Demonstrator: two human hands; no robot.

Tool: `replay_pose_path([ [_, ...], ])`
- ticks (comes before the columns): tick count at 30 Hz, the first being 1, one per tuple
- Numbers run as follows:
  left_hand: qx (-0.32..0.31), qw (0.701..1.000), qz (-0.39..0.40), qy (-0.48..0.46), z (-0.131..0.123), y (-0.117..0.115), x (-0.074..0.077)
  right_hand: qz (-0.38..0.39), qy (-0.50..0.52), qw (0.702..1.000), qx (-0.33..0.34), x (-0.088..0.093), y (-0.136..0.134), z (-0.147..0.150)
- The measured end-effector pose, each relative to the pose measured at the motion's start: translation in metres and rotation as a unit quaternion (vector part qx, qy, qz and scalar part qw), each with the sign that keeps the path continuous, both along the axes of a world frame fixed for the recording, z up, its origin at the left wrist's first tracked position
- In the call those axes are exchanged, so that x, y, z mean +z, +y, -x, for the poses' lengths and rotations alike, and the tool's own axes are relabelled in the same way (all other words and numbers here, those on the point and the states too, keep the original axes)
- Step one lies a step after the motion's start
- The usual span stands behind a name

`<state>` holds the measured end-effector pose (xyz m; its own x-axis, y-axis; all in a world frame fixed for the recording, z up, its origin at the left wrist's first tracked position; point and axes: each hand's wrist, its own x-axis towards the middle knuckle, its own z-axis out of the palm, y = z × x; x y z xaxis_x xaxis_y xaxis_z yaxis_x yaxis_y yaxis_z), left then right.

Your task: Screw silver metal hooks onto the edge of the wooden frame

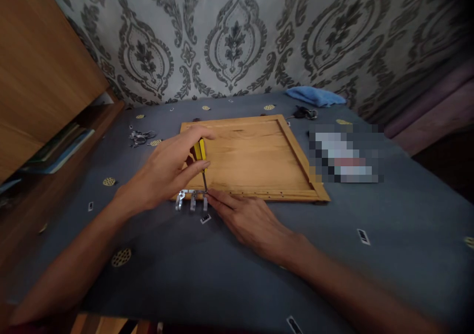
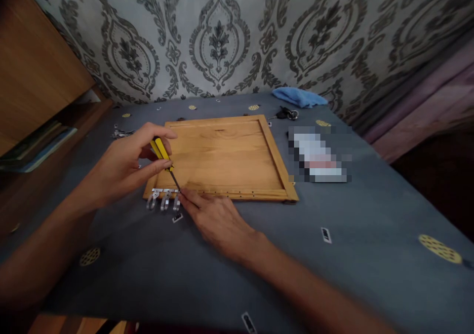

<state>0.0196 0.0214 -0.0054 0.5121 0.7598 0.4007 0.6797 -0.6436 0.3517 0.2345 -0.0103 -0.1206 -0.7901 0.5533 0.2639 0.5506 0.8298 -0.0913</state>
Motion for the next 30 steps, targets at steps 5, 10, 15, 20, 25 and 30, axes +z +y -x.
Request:
replay_pose_path([
  [5,0.022,0.999,-0.018,-0.03,0.0053,-0.0017,0.0066,-0.003,-0.004,1.0,0.003,0.0003,0.0003,-0.0009],
  [10,0.007,1.0,-0.009,0.014,0.005,-0.0008,0.0042,-0.01,0.008,1.0,0.003,-0.0016,0.0005,-0.0009],
  [15,-0.017,0.999,0.013,0.037,0.0012,-0.0002,0.0003,-0.015,-0.005,1.0,0.002,0.0006,0.0001,0.0004],
  [20,-0.017,0.999,0.028,0.033,0.0007,-0.0004,0.0016,-0.009,-0.005,1.0,-0.002,0.0017,-0.0003,0.001],
  [25,-0.015,0.999,0.026,0.026,0.0007,-0.0011,-0.0001,-0.005,0.003,1.0,-0.001,0.0016,0.0,0.0002],
  [30,-0.015,0.999,0.023,0.033,0.0019,-0.0007,-0.0022,-0.011,-0.005,1.0,-0.001,-0.0003,0.0001,-0.0001],
])
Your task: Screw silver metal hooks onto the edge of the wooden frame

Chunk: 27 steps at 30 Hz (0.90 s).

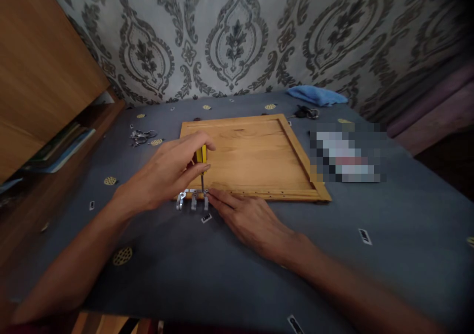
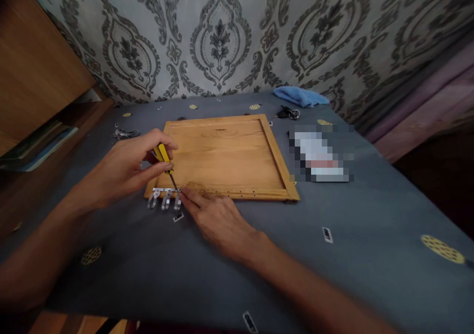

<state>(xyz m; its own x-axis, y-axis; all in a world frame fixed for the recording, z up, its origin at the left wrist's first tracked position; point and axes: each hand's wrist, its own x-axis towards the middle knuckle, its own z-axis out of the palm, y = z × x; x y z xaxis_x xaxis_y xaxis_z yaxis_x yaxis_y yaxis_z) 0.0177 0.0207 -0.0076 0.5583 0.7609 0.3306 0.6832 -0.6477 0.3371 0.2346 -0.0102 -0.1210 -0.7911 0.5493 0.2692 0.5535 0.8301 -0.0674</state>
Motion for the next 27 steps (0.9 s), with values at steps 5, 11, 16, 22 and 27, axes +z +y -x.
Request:
replay_pose_path([
  [5,-0.01,1.0,-0.005,-0.002,0.0,0.001,0.001,-0.005,0.004,1.0,0.003,0.0,-0.001,0.0],
  [11,-0.018,1.0,-0.005,-0.006,-0.001,0.002,0.0,0.001,0.022,1.0,0.003,0.0,-0.001,-0.002],
  [16,-0.019,1.0,-0.007,-0.006,-0.001,0.003,-0.001,0.018,0.022,1.0,-0.004,0.001,-0.002,-0.003],
  [22,-0.032,0.999,-0.023,-0.004,0.0,0.004,-0.002,0.043,0.008,0.999,-0.011,0.007,-0.002,-0.001],
  [27,-0.041,0.999,-0.032,-0.001,0.0,0.004,-0.002,0.049,-0.002,0.999,-0.016,0.014,-0.001,0.004],
])
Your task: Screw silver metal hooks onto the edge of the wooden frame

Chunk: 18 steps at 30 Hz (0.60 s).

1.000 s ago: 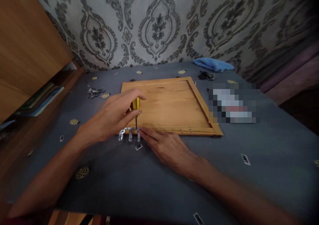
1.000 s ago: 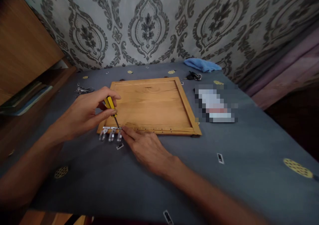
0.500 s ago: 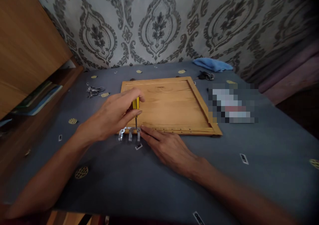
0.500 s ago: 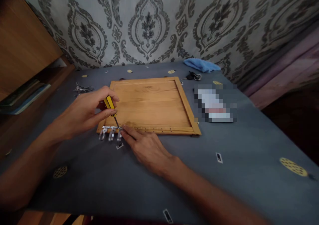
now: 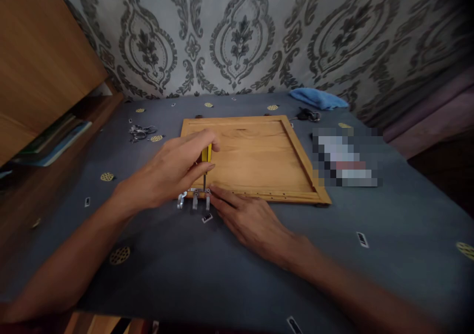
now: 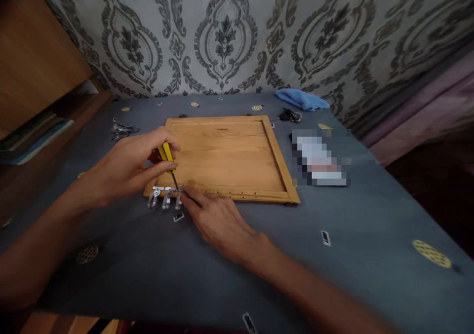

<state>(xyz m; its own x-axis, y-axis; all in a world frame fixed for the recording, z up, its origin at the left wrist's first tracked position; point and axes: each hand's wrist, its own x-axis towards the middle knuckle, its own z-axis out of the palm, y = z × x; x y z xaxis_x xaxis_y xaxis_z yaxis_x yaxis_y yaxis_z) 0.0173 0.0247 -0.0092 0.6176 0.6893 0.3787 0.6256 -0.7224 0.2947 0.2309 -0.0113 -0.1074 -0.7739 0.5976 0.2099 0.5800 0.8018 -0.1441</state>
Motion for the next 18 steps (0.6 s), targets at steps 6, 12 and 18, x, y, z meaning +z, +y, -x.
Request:
replay_pose_path([
  [6,0.003,1.0,-0.011,0.012,-0.0012,-0.0022,0.0013,-0.009,-0.008,1.0,-0.001,-0.0014,-0.0001,0.0018],
  [12,0.007,1.0,-0.007,0.014,-0.0004,-0.0009,0.0008,-0.018,0.002,1.0,-0.012,-0.0043,-0.0001,0.0031],
  [18,0.031,0.999,0.004,-0.013,0.0033,-0.0037,0.0101,-0.02,0.002,1.0,-0.016,-0.0005,-0.0008,0.0045],
])
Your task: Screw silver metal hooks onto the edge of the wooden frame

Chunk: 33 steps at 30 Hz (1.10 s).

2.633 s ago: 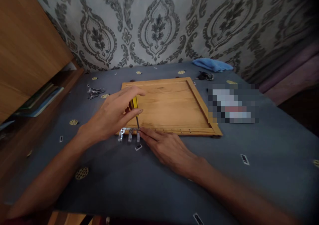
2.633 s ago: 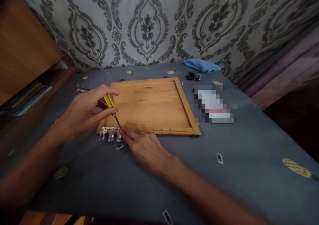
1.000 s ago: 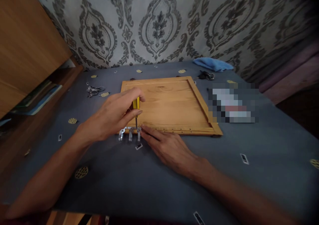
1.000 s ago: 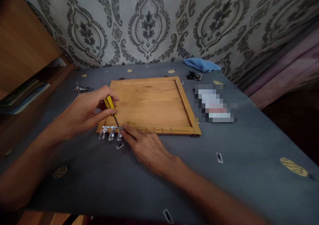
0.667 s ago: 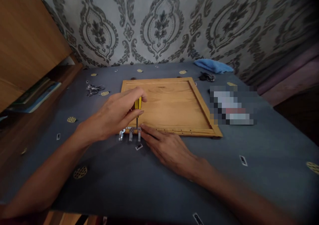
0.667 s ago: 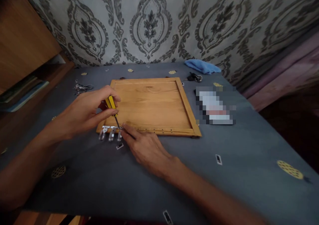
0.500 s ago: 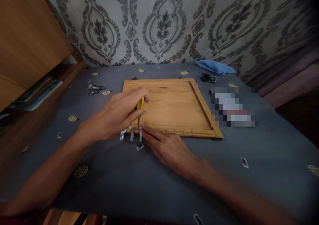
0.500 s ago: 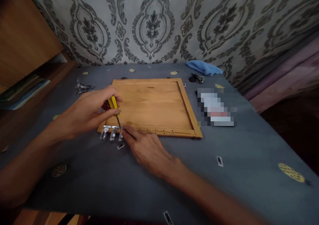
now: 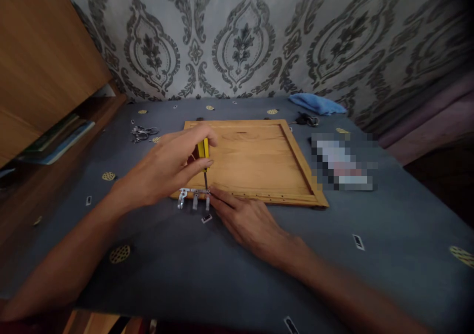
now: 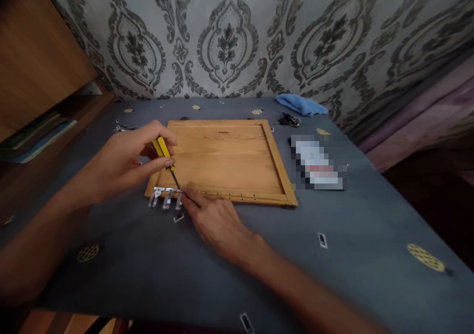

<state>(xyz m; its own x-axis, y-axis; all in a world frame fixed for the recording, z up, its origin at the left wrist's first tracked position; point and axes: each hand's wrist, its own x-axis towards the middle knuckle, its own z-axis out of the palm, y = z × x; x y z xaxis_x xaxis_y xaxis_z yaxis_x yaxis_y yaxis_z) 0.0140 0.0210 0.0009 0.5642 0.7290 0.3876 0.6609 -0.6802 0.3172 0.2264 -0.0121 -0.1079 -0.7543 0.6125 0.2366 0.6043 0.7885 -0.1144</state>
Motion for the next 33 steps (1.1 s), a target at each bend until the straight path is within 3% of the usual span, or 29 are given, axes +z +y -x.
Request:
replay_pose_path([
  [25,-0.011,1.0,0.004,0.006,-0.0041,0.0,-0.0051,0.017,0.015,1.0,0.001,-0.0021,-0.0001,-0.001],
  [33,-0.007,0.998,-0.056,0.021,-0.0065,0.0016,-0.0071,0.019,-0.004,1.0,-0.003,-0.0011,0.0001,0.0006],
])
